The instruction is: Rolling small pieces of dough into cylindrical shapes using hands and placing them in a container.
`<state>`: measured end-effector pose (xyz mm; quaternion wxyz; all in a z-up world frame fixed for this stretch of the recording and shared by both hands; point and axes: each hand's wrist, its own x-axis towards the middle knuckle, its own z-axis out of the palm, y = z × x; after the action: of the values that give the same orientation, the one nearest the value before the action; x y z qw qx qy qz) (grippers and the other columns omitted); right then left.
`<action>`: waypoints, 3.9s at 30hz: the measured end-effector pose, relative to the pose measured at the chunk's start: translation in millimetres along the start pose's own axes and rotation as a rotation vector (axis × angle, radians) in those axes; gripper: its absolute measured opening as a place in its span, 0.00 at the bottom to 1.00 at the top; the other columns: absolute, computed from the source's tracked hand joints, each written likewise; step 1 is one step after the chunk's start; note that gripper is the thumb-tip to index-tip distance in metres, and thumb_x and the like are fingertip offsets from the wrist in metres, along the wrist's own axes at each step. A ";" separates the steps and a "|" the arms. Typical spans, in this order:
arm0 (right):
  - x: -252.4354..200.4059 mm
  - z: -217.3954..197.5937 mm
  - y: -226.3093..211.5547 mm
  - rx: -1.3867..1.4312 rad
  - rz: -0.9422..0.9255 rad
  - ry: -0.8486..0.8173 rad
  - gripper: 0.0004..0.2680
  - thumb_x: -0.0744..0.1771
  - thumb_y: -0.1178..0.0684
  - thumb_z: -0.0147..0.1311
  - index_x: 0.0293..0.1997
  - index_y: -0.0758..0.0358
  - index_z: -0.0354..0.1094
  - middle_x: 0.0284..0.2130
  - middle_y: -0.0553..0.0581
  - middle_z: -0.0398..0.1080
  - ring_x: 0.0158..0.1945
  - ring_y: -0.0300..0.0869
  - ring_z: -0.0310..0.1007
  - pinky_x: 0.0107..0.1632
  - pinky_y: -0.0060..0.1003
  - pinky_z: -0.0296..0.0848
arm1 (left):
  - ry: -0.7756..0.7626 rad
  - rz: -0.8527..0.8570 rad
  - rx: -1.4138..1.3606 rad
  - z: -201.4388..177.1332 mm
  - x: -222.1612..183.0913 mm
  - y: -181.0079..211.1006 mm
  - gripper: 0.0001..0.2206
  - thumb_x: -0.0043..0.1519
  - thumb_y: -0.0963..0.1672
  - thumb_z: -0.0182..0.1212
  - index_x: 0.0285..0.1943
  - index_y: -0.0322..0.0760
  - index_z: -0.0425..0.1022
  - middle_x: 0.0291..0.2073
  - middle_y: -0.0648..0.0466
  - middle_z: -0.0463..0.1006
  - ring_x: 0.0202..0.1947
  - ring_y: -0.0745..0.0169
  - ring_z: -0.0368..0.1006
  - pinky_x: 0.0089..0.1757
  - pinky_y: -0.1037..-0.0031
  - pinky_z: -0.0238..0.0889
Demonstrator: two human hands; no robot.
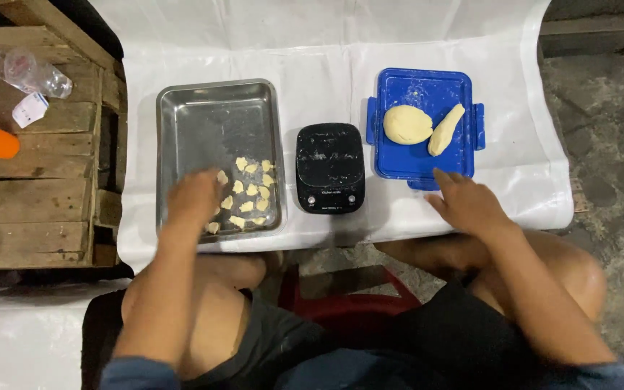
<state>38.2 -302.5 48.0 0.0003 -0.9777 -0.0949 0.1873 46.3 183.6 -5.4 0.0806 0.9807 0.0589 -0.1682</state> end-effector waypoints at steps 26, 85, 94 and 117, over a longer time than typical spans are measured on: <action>-15.5 10.9 -79.6 0.501 -0.220 0.311 0.16 0.69 0.51 0.56 0.63 0.60 0.70 0.51 0.66 0.75 0.57 0.58 0.74 0.56 0.49 0.74 | 0.319 -0.133 -0.153 42.8 41.3 26.0 0.07 0.67 0.41 0.56 0.43 0.32 0.81 0.37 0.41 0.80 0.42 0.41 0.80 0.44 0.53 0.74; -19.3 49.5 -179.2 1.266 -0.527 0.824 0.32 0.74 0.29 0.20 0.77 0.73 0.36 0.76 0.69 0.39 0.81 0.55 0.37 0.80 0.51 0.41 | -0.354 0.230 -1.652 88.1 -127.4 219.1 0.38 0.63 0.62 0.34 0.76 0.40 0.57 0.75 0.51 0.58 0.76 0.62 0.50 0.70 0.68 0.40; -28.6 40.7 -187.5 1.030 -0.656 0.904 0.32 0.73 0.23 0.21 0.78 0.61 0.42 0.76 0.62 0.44 0.81 0.54 0.39 0.81 0.59 0.26 | -0.200 0.594 -1.684 207.6 -108.1 196.3 0.43 0.68 0.51 0.56 0.80 0.38 0.22 0.79 0.51 0.21 0.79 0.60 0.24 0.71 0.67 0.22; -67.1 -5.7 -215.1 0.886 -0.762 0.839 0.32 0.72 0.22 0.17 0.82 0.52 0.25 0.79 0.54 0.13 0.81 0.59 0.05 0.80 0.64 0.09 | -0.362 0.351 -2.234 2.3 -130.7 209.7 0.41 0.63 0.64 0.22 0.81 0.41 0.43 0.76 0.50 0.55 0.78 0.52 0.44 0.70 0.56 0.31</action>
<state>-60.8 -103.5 85.7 0.4989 -0.7741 -0.3366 -0.1964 -46.9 -33.9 65.9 0.9365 0.3174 0.0255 -0.1471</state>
